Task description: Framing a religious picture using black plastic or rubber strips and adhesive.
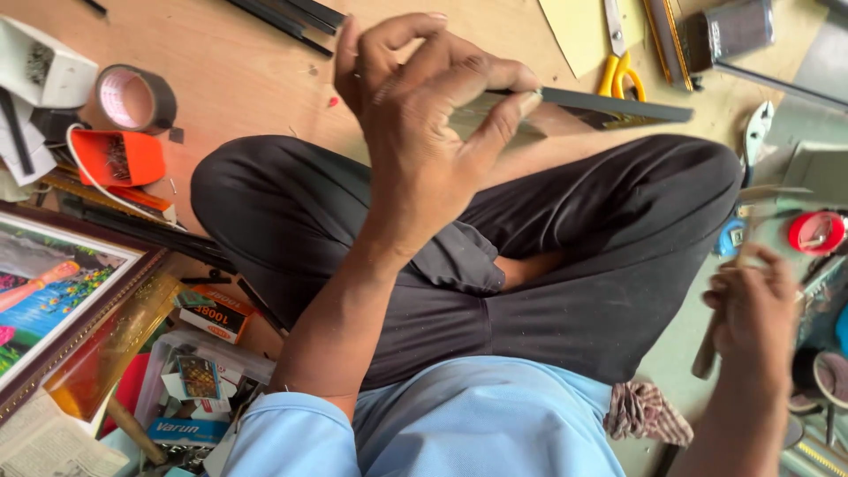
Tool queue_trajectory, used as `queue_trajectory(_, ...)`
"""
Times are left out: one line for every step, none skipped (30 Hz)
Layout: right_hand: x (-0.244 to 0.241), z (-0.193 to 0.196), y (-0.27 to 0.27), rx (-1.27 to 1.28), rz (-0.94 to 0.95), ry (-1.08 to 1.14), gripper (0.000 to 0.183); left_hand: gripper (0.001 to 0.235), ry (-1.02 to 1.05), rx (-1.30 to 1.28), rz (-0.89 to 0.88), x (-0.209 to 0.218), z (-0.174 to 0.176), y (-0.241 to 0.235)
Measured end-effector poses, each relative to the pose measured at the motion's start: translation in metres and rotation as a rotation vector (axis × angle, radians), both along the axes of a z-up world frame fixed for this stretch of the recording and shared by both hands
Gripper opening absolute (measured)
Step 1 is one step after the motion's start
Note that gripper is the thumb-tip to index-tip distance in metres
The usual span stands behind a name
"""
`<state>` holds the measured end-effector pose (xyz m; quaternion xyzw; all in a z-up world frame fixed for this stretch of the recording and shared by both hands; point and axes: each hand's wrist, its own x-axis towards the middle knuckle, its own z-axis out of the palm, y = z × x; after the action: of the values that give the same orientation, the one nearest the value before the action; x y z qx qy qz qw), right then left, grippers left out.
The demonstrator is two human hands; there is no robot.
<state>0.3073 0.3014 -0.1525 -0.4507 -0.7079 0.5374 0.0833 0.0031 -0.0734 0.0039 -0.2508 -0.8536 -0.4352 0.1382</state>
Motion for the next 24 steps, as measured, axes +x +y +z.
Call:
queue_trajectory(-0.014, 0.023, -0.006, -0.048, -0.045, 0.084, 0.018, 0.008, -0.009, 0.004, 0.004, 0.001, 0.0, 0.0)
queue_trajectory(-0.028, 0.047, -0.018, -0.054, -0.032, 0.076, 0.018, 0.008, -0.016, 0.0, 0.018, 0.001, 0.0, 0.0)
queue_trajectory(-0.042, 0.071, -0.031, 0.089, 0.094, 0.071, 0.011, 0.009, -0.006, -0.009, 0.023, 0.001, -0.001, -0.001)
queue_trajectory(-0.053, 0.095, -0.045, 0.23, 0.213, 0.066, 0.011, 0.01, 0.003, -0.018, 0.019, 0.002, -0.001, -0.001)
queue_trajectory(-0.06, 0.11, -0.055, 0.224, 0.218, 0.058, 0.011, 0.01, -0.005, -0.023, 0.024, 0.004, 0.001, -0.002)
queue_trajectory(-0.073, 0.123, -0.064, 0.449, 0.386, 0.076, 0.023, 0.01, -0.025, 0.008, 0.015, 0.001, 0.004, 0.0)
queue_trajectory(-0.085, 0.137, -0.073, 0.675, 0.553, 0.09, 0.038, 0.009, -0.046, 0.041, 0.004, -0.004, 0.007, 0.002)
queue_trajectory(-0.086, 0.138, -0.074, 0.684, 0.552, 0.097, 0.038, 0.009, -0.037, 0.048, 0.006, -0.003, 0.005, 0.002)
queue_trajectory(-0.086, 0.138, -0.075, 0.72, 0.558, 0.124, 0.033, 0.008, 0.03, 0.049, 0.012, -0.002, 0.003, 0.002)
queue_trajectory(-0.085, 0.139, -0.077, 0.746, 0.576, 0.144, 0.029, 0.008, 0.085, 0.045, 0.025, 0.002, -0.001, 0.0)
queue_trajectory(-0.084, 0.138, -0.079, 0.745, 0.588, 0.144, 0.029, 0.008, 0.081, 0.046, 0.035, 0.003, 0.001, -0.001)
queue_trajectory(-0.081, 0.139, -0.082, 0.777, 0.613, 0.168, 0.023, 0.008, 0.051, 0.045, 0.035, 0.006, 0.003, -0.002)
queue_trajectory(-0.077, 0.14, -0.084, 0.808, 0.64, 0.193, 0.018, 0.008, 0.021, 0.046, 0.034, 0.009, 0.005, -0.003)
queue_trajectory(-0.095, 0.154, -0.105, 0.81, 0.644, 0.198, 0.018, 0.008, 0.024, 0.047, 0.039, 0.008, 0.005, -0.004)
queue_trajectory(-0.112, 0.169, -0.125, 0.803, 0.708, 0.257, 0.019, 0.008, 0.034, 0.068, 0.032, 0.007, 0.006, -0.004)
queue_trajectory(-0.13, 0.184, -0.145, 0.802, 0.762, 0.319, 0.032, 0.008, 0.05, 0.094, 0.017, 0.004, 0.007, -0.003)
queue_trajectory(-0.141, 0.191, -0.151, 0.809, 0.757, 0.325, 0.032, 0.008, 0.059, 0.098, 0.015, 0.003, 0.006, -0.002)
queue_trajectory(-0.149, 0.197, -0.158, 0.959, 0.807, 0.307, 0.026, 0.008, 0.034, 0.088, 0.016, 0.005, 0.004, -0.002)
queue_trajectory(-0.157, 0.203, -0.164, 1.109, 0.859, 0.285, 0.021, 0.009, 0.01, 0.08, 0.017, 0.006, 0.001, -0.002)
queue_trajectory(-0.139, 0.184, -0.148, 1.104, 0.868, 0.282, 0.021, 0.009, 0.002, 0.078, 0.023, 0.007, 0.002, -0.002)
queue_trajectory(-0.12, 0.165, -0.132, 0.937, 0.731, 0.291, 0.019, 0.009, 0.006, 0.071, 0.03, 0.008, 0.003, -0.003)
queue_trajectory(-0.1, 0.147, -0.117, 0.766, 0.595, 0.292, 0.02, 0.009, 0.007, 0.059, 0.037, 0.01, 0.006, -0.005)
queue_trajectory(-0.108, 0.156, -0.126, 0.757, 0.602, 0.285, 0.02, 0.009, -0.004, 0.054, 0.042, 0.012, 0.007, -0.007)
queue_trajectory(-0.12, 0.164, -0.134, 0.877, 0.72, 0.283, 0.022, 0.009, -0.003, 0.062, 0.022, 0.008, 0.01, -0.005)
